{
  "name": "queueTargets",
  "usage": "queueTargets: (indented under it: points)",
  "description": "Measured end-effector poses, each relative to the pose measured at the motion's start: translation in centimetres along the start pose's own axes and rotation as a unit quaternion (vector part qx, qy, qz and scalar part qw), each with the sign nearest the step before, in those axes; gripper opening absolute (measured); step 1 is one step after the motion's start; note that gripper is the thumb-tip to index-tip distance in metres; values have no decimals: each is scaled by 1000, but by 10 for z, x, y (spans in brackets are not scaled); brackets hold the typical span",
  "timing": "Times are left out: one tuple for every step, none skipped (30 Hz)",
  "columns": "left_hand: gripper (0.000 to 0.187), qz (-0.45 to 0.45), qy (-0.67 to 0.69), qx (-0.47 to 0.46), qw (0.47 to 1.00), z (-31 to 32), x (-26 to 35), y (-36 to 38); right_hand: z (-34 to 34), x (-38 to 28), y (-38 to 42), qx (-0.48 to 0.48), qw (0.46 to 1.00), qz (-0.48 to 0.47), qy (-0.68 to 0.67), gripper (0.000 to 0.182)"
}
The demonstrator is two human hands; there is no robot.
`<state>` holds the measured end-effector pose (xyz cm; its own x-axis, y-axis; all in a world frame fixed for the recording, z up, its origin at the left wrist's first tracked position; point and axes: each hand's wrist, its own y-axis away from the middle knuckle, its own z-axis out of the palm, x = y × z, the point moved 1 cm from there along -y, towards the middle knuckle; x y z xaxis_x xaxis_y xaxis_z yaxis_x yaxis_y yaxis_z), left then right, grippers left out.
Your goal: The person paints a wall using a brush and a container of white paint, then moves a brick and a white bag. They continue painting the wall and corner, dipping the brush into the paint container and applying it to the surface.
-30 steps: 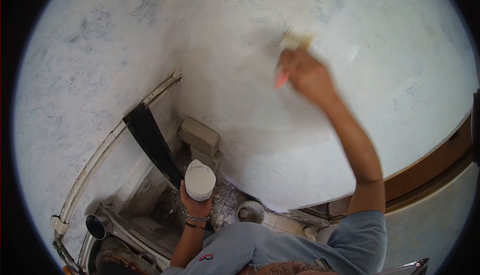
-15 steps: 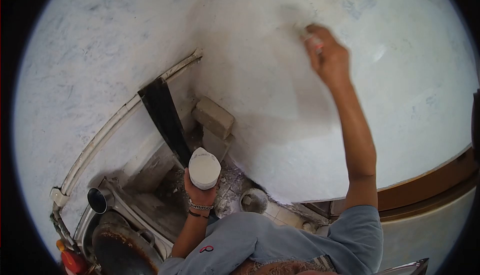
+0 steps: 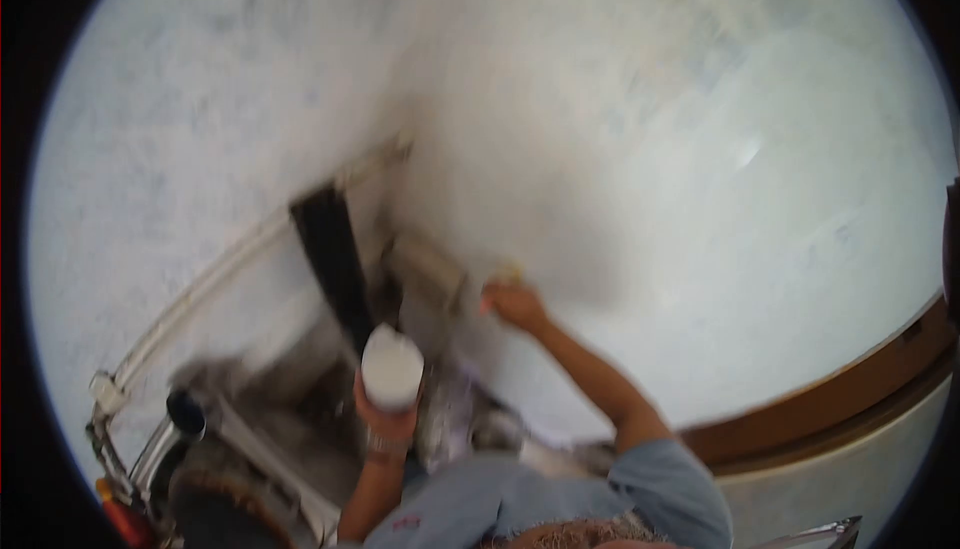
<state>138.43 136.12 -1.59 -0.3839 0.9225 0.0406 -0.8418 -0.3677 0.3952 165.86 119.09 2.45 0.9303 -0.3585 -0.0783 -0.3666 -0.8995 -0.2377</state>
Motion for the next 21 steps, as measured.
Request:
queueTargets:
  points:
    - [58,-9,16,-39,999,4,0,-2,-8,-6,-5,-41,997,43,40,10]
    - [50,-9,-17,-61,998,9,1,-2,-24,-11,-12,-11,994,27,102,11]
    - [52,-1,-20,-39,999,5,0,-6,-54,-19,-26,19,993,16,115,15]
    - [52,4,-28,-45,999,4,-2,-11,-89,-22,-41,49,990,30,127,18]
    - [52,8,-37,-46,998,3,-3,-14,-128,-20,-53,75,987,46,135,20]
    - [53,11,-47,-44,998,4,-2,-17,-169,-22,-63,99,983,63,139,22]
    - [54,17,-47,-45,998,9,-3,-17,-215,-26,-73,148,975,54,156,18]
    - [56,21,-46,-44,998,14,-4,-15,-262,-28,-85,193,965,45,172,14]
    - [57,25,-46,-41,998,18,-5,-15,-306,-28,-95,252,949,18,189,17]
    - [57,23,-46,-42,998,21,-5,-16,-351,-32,-106,283,937,36,200,18]
    - [58,22,-46,-40,998,22,-5,-16,-394,-34,-118,315,925,54,205,16]
    - [58,19,-47,-39,998,23,-5,-17,-438,-40,-128,346,912,53,215,20]
    - [58,23,-44,-35,998,24,-5,-17,-479,-46,-139,376,889,52,255,23]
    - [59,27,-44,-31,998,24,-5,-17,-515,-49,-150,434,856,4,281,27]
    - [59,29,-43,-27,998,25,-5,-17,-551,-56,-156,439,847,22,299,28]
    - [59,32,-44,-22,998,27,-6,-17,-584,-54,-162,464,823,-19,327,29]
    - [59,37,-45,-15,998,28,-6,-15,-608,-61,-164,473,810,-62,341,26]
    - [58,41,-47,-7,998,29,-5,-14,-624,-73,-161,474,795,-57,374,21]
    - [58,44,-46,-1,998,30,-6,-16,-638,-79,-158,463,789,-25,404,18]
    - [58,45,-47,7,998,30,-7,-16,-645,-80,-153,449,782,8,433,17]
    - [58,45,-48,16,998,29,-8,-16,-639,-74,-147,438,789,9,430,16]
